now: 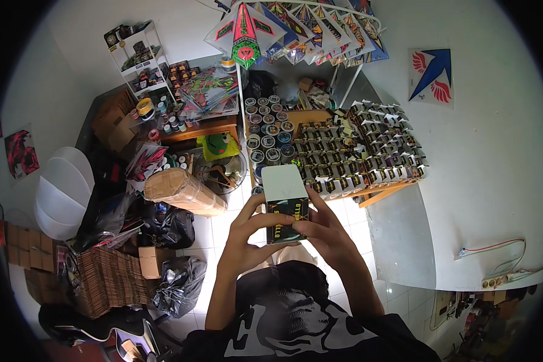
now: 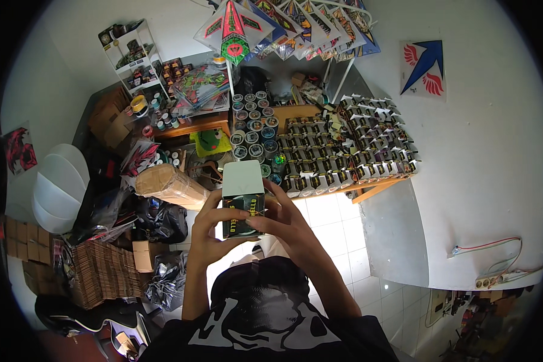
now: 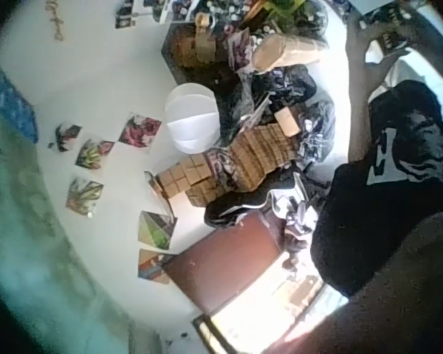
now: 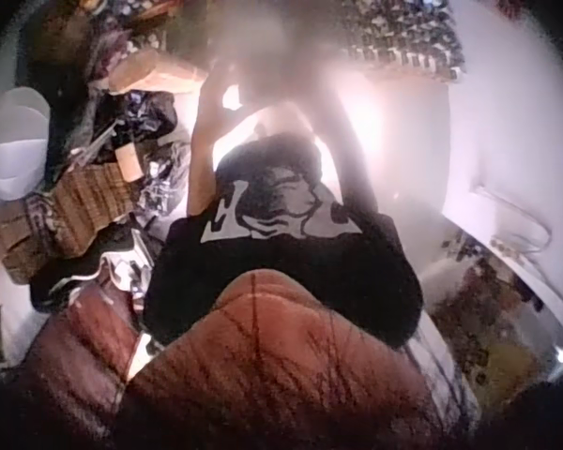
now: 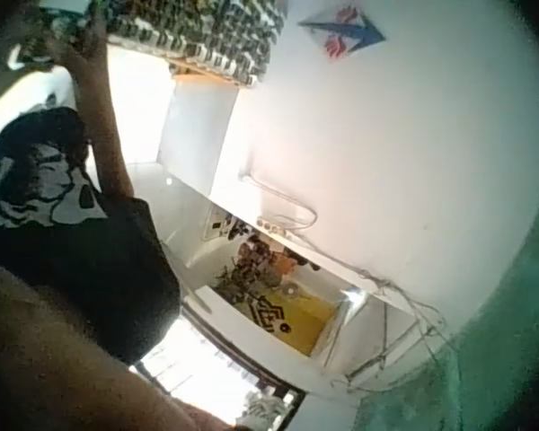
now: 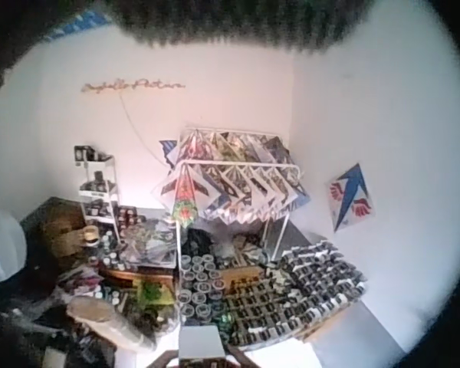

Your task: The person assembles small rectangular boxes by folding the cardboard flaps and inserting circular containers into them. They repeat this process for multiple units, placing the finished boxes on a wooden table.

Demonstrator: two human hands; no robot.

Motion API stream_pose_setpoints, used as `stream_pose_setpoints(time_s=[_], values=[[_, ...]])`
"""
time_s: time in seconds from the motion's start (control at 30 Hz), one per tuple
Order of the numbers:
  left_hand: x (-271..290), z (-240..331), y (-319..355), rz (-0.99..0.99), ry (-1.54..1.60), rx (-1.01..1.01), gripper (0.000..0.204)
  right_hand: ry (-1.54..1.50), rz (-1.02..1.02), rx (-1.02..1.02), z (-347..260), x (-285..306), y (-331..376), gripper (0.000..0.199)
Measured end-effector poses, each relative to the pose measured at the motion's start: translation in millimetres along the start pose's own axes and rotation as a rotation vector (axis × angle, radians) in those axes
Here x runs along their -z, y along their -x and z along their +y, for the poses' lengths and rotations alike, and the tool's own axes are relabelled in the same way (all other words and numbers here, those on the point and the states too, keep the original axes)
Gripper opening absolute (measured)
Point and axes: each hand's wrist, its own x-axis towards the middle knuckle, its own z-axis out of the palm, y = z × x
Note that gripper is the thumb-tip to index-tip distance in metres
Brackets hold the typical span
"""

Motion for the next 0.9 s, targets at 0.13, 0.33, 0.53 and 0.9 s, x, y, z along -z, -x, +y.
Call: stream_pose_setpoints(time_s=[0.13, 0.33, 0.53, 0.9], values=[[-3, 2, -5, 0.006, 0.0, 0.025, 0.058, -0.117, 0.018, -0.099, 0, 8, -3, 0.091], [1, -1, -10, -0.046, 0.06, -0.002, 0.063, -0.085, 0.033, -0.123, -2, 12, -5, 0.083], [-13, -7, -14, 0.031, 0.113, 0.054, 0.066, -0.161, 0.101, -0.163, 21, 34, -6, 0.065], [-12, -12, -14, 0.103, 0.089, -0.063, 0.063, -0.003, 0.147, -0.123, -2, 17, -5, 0.065]])
